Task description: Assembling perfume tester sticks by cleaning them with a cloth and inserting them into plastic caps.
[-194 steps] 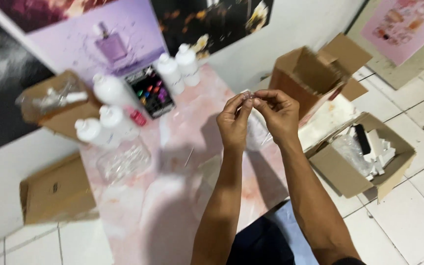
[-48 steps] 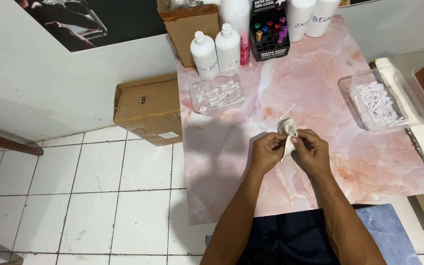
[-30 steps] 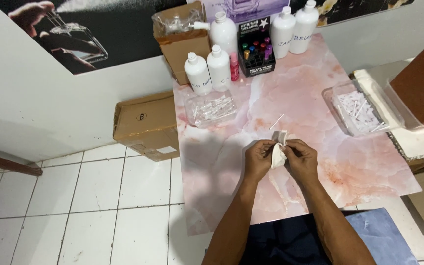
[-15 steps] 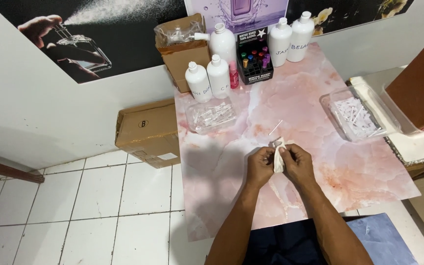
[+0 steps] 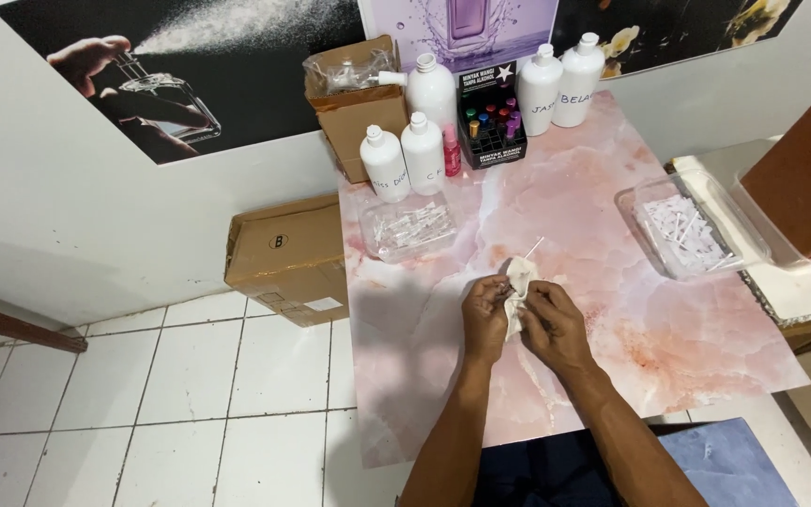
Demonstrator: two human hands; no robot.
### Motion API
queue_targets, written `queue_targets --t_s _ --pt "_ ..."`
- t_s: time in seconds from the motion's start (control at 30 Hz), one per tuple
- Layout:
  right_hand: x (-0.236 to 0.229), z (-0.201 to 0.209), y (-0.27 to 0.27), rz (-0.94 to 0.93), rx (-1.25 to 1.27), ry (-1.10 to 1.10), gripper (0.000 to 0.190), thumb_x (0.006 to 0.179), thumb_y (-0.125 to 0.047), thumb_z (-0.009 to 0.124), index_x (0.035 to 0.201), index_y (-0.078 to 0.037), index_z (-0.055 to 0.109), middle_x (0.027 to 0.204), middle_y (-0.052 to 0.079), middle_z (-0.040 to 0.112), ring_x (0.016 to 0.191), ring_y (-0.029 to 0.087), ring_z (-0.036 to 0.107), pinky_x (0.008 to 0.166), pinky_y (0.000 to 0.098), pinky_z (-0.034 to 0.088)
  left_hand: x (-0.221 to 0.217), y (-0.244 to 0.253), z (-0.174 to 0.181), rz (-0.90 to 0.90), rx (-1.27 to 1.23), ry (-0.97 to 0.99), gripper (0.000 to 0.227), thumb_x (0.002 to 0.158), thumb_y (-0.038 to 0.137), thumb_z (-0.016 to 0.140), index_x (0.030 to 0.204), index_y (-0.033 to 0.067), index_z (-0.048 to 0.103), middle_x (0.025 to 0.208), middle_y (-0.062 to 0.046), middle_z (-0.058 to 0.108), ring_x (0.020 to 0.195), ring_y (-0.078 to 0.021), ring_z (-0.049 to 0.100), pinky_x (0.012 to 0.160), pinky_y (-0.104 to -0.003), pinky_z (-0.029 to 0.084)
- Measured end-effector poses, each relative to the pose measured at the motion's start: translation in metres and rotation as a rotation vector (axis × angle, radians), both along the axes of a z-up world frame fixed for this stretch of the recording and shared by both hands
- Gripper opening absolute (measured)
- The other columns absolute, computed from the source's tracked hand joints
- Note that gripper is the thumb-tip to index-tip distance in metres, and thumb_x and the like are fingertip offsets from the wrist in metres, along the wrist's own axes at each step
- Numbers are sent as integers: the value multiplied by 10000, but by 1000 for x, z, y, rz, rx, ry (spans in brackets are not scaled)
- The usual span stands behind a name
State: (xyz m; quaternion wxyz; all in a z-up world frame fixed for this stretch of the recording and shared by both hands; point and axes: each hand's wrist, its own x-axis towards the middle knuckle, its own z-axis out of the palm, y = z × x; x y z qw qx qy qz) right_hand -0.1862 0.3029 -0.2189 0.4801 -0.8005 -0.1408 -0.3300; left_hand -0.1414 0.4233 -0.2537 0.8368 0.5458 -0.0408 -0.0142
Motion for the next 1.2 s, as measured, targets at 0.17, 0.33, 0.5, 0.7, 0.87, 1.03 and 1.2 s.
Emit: queue_targets --t_s 0.17,0.33,0.5,0.7,0.87,1.03,1.2 --pt "0 -6 -4 -43 -13 -32 268 917 -79 747 1170 8 762 1076 215 717 938 384 724 804 440 580 -6 -6 13 45 71 113 241 922 31 748 1144 16 656 967 -99 757 853 -139 721 775 -271 607" --pt "-1 -7 -11 -76 151 78 138 915 50 690 978 -15 794 963 164 737 853 308 718 809 403 564 -10 -1 14 -70 138 14 122 989 82 713 1107 58 731 1034 -109 773 944 -131 716 847 -285 592" --pt "0 -7 -10 -50 208 97 156 869 86 713 948 -20 796 943 160 736 856 283 717 818 398 558 -10 3 24 -42 125 70 127 978 77 717 1101 50 730 1013 -88 768 888 -113 689 814 -259 587" --pt "-1 -10 -8 -90 274 145 186 842 102 750 996 7 795 997 186 742 910 304 735 828 389 572 -7 3 22 -13 17 136 200 884 104 823 1050 20 752 942 -89 762 838 -103 724 755 -216 609" --pt "6 -35 -25 62 746 323 133 852 102 733 956 27 770 979 124 726 850 148 641 785 366 571 -11 5 26 -129 -56 124 173 897 42 805 1054 -13 761 947 -134 770 872 -154 728 807 -277 620" --pt "-2 -9 -20 71 722 428 166 859 91 702 967 -3 786 946 101 752 818 122 641 713 314 577 -14 8 40 -203 -74 144 158 891 51 809 1033 -4 766 947 -120 769 865 -149 724 816 -271 622" --pt "-2 -4 -19 88 773 395 393 841 98 694 1218 -12 691 1002 103 748 770 97 640 681 245 574 -3 9 16 -215 -39 105 174 907 83 816 1039 -12 755 871 -111 745 782 -129 687 756 -263 610"
